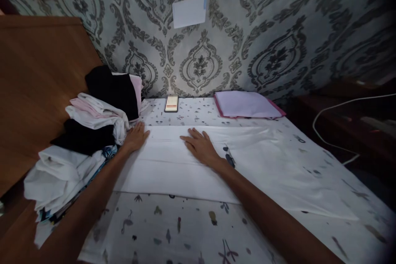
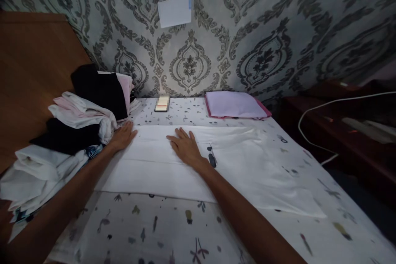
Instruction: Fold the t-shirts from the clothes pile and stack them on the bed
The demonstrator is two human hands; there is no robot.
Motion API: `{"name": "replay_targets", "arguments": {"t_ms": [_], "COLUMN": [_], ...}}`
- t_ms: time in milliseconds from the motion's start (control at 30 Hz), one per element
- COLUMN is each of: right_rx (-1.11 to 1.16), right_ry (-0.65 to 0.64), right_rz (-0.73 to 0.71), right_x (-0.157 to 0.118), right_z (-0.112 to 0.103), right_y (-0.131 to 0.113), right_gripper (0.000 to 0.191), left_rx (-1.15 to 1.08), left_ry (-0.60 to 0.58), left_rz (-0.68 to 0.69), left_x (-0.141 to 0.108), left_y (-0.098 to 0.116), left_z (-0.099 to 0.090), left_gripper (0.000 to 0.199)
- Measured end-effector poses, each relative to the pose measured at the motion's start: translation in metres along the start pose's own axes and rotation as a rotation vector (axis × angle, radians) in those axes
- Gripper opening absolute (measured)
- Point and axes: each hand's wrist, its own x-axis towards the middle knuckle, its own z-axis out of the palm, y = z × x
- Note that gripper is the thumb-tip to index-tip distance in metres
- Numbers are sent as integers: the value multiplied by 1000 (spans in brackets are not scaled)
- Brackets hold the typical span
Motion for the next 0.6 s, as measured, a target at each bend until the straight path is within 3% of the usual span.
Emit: {"name": "replay_targets", "arguments": {"t_ms": [167,300,433,600], "right_rx": [-4,43,13,-124], "right_ry": [4,11,26,-27], "right_rz": [-17,-27,99,212], "right_x": [0,6,14,14], "right_z": [4,4,-2,2], "right_y": [2,11,20,24], "right_gripper": [44,45,53,63], "left_rx": [-15,5,23,32], "left_ry": [56,111,138,159], "left_rz": [-13,-105,-191,-299], "left_x": [10,15,16,14], "left_y": [-8,-10,-4,5], "left_z": [-9,-21,-27,-33], "left_gripper": [48,36,28,37]}}
